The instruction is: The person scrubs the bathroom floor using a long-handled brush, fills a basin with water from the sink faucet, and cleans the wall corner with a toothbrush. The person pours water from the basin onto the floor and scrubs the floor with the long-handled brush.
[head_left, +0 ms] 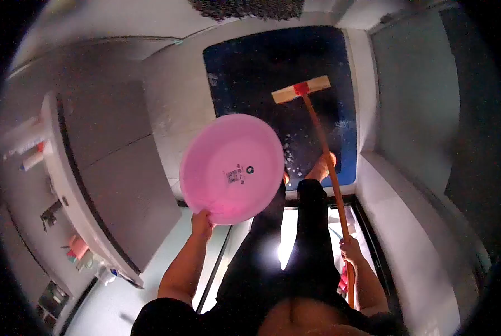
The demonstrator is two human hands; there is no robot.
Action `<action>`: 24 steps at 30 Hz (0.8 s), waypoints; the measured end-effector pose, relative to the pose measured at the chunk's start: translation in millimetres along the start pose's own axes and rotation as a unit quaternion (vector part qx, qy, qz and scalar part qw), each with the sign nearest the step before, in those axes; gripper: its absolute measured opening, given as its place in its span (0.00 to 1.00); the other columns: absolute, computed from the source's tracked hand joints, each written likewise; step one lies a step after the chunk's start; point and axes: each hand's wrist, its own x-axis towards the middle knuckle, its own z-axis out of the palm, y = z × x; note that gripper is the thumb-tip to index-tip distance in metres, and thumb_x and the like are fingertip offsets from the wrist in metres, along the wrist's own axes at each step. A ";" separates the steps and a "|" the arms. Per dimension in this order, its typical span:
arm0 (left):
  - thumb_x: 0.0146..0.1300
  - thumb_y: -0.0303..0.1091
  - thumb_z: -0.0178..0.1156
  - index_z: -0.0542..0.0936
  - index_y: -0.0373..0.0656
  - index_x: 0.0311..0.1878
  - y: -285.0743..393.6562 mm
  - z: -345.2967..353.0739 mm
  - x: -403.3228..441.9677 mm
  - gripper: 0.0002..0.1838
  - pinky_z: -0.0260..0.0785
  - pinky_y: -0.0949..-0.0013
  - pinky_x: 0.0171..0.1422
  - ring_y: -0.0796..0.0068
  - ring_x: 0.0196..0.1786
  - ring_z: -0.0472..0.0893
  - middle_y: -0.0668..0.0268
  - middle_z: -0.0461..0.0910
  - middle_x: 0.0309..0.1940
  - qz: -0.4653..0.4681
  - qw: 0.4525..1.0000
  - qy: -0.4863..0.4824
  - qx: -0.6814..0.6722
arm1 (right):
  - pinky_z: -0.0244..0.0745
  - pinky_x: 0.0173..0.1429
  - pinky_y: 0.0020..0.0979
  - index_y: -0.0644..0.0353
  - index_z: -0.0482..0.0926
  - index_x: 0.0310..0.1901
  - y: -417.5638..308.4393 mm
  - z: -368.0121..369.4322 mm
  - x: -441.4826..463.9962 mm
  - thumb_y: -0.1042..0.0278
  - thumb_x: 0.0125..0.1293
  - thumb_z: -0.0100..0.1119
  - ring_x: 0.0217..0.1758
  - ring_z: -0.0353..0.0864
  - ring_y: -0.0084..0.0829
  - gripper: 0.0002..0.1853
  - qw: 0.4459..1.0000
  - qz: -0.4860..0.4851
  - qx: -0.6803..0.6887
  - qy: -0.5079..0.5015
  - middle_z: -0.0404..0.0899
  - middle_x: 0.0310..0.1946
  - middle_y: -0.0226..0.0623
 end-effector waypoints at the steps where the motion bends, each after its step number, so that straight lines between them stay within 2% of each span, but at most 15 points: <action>1: 0.46 0.25 0.49 0.67 0.39 0.41 -5.1 3.6 0.1 0.15 0.64 0.70 0.18 0.71 0.25 0.73 0.65 0.71 0.27 0.003 1.000 0.002 -0.015 | 0.60 0.12 0.25 0.57 0.69 0.29 6.5 -0.2 6.8 0.74 0.49 0.51 0.10 0.64 0.22 0.05 1.000 0.004 0.010 0.003 0.66 0.13 0.28; 3: 0.46 0.25 0.48 0.67 0.40 0.41 -8.1 19.5 0.9 0.15 0.63 0.71 0.18 0.72 0.25 0.73 0.64 0.71 0.27 0.001 1.000 -0.005 -0.018 | 0.58 0.11 0.25 0.56 0.70 0.29 17.8 -0.2 15.8 0.74 0.49 0.51 0.08 0.62 0.21 0.05 0.997 0.002 0.067 -0.032 0.64 0.12 0.27; 5: 0.47 0.24 0.48 0.68 0.40 0.38 35.7 61.7 -27.1 0.12 0.60 0.72 0.19 0.72 0.25 0.71 0.65 0.70 0.25 -0.202 0.971 0.093 -0.090 | 0.54 0.08 0.22 0.59 0.67 0.26 9.0 12.3 21.0 0.77 0.49 0.48 0.05 0.59 0.19 0.03 0.984 0.007 0.176 -0.022 0.61 0.08 0.26; 7: 0.48 0.25 0.48 0.67 0.41 0.35 41.4 96.2 -34.7 0.09 0.59 0.73 0.20 0.73 0.22 0.70 0.65 0.69 0.23 -0.108 0.987 0.083 -0.087 | 0.64 0.22 0.27 0.60 0.68 0.27 24.4 32.7 61.0 0.71 0.52 0.50 0.17 0.69 0.25 0.04 0.979 -0.182 0.071 0.060 0.67 0.14 0.30; 8: 0.48 0.25 0.48 0.67 0.41 0.34 39.1 99.1 -34.2 0.08 0.59 0.74 0.21 0.73 0.22 0.70 0.65 0.69 0.23 -0.164 0.974 0.098 -0.120 | 0.65 0.28 0.32 0.61 0.68 0.28 19.3 35.3 79.8 0.64 0.54 0.54 0.23 0.71 0.32 0.10 0.967 -0.171 -0.120 0.142 0.69 0.17 0.37; 9: 0.47 0.25 0.49 0.67 0.42 0.33 36.2 102.4 -35.0 0.07 0.60 0.74 0.22 0.73 0.22 0.70 0.66 0.69 0.23 -0.220 0.957 0.117 -0.151 | 0.64 0.28 0.35 0.63 0.68 0.28 -19.2 35.0 72.7 0.59 0.54 0.55 0.24 0.72 0.41 0.14 0.954 -0.207 -0.126 0.175 0.71 0.19 0.45; 12: 0.47 0.25 0.49 0.68 0.42 0.33 25.4 115.0 -36.8 0.08 0.63 0.74 0.24 0.73 0.24 0.71 0.67 0.69 0.24 -0.236 0.946 0.161 -0.155 | 0.67 0.29 0.39 0.62 0.66 0.34 -37.0 32.8 68.8 0.54 0.57 0.51 0.24 0.72 0.46 0.17 0.977 -0.136 -0.112 0.121 0.71 0.21 0.44; 14: 0.47 0.25 0.49 0.68 0.42 0.34 30.7 117.6 -30.0 0.08 0.64 0.73 0.25 0.73 0.24 0.71 0.68 0.69 0.24 -0.242 0.940 0.179 -0.160 | 0.66 0.27 0.40 0.62 0.67 0.31 2.7 36.8 62.7 0.54 0.60 0.46 0.23 0.72 0.46 0.16 0.940 -0.217 -0.207 0.162 0.71 0.19 0.44; 15: 0.47 0.25 0.49 0.67 0.42 0.35 36.4 113.9 -33.8 0.10 0.65 0.73 0.26 0.73 0.26 0.72 0.68 0.69 0.25 -0.257 0.943 0.144 -0.155 | 0.67 0.25 0.38 0.61 0.67 0.32 20.5 37.3 51.0 0.57 0.61 0.43 0.21 0.72 0.43 0.14 0.972 -0.060 -0.168 0.153 0.70 0.19 0.42; 16: 0.47 0.25 0.49 0.67 0.42 0.37 40.6 109.9 -37.3 0.11 0.66 0.73 0.27 0.73 0.27 0.73 0.68 0.69 0.26 -0.273 0.944 0.110 -0.150 | 0.67 0.23 0.38 0.61 0.67 0.33 36.9 34.2 28.6 0.60 0.61 0.43 0.22 0.73 0.43 0.12 0.970 -0.083 -0.156 0.166 0.70 0.19 0.44; 18: 0.47 0.25 0.49 0.67 0.42 0.37 44.4 108.1 -39.1 0.11 0.66 0.73 0.27 0.74 0.28 0.73 0.68 0.69 0.27 -0.255 0.948 0.093 -0.168 | 0.67 0.23 0.38 0.62 0.68 0.32 74.4 22.2 8.5 0.59 0.62 0.43 0.24 0.73 0.46 0.13 0.912 -0.169 -0.325 0.186 0.71 0.20 0.50; 19: 0.47 0.25 0.49 0.67 0.42 0.37 47.0 108.8 -37.9 0.11 0.66 0.73 0.27 0.74 0.29 0.73 0.68 0.69 0.27 -0.241 0.950 0.077 -0.185 | 0.68 0.22 0.37 0.60 0.68 0.35 75.1 20.0 15.8 0.59 0.62 0.42 0.21 0.73 0.41 0.12 0.952 -0.054 -0.253 0.166 0.73 0.27 0.49; 21: 0.47 0.26 0.49 0.68 0.42 0.35 50.3 106.0 -34.9 0.09 0.63 0.74 0.25 0.75 0.27 0.72 0.67 0.70 0.27 -0.247 0.944 0.079 -0.204 | 0.68 0.23 0.39 0.61 0.70 0.38 46.7 16.2 65.3 0.56 0.63 0.40 0.24 0.74 0.43 0.16 0.956 -0.021 -0.259 0.133 0.73 0.29 0.52; 23: 0.47 0.26 0.50 0.68 0.43 0.33 49.3 95.9 -35.3 0.08 0.61 0.75 0.23 0.76 0.26 0.71 0.68 0.70 0.26 -0.253 0.951 0.105 -0.142 | 0.69 0.30 0.42 0.64 0.67 0.44 -19.0 15.9 132.3 0.59 0.62 0.39 0.31 0.74 0.46 0.17 0.854 -0.227 -0.444 0.148 0.73 0.29 0.52; 24: 0.47 0.26 0.50 0.68 0.43 0.33 46.3 90.4 -32.9 0.08 0.61 0.75 0.23 0.76 0.26 0.71 0.68 0.70 0.26 -0.254 0.951 0.108 -0.140 | 0.69 0.31 0.42 0.62 0.64 0.47 -73.6 12.9 149.8 0.63 0.60 0.41 0.31 0.74 0.47 0.16 0.895 -0.243 -0.350 0.131 0.73 0.28 0.51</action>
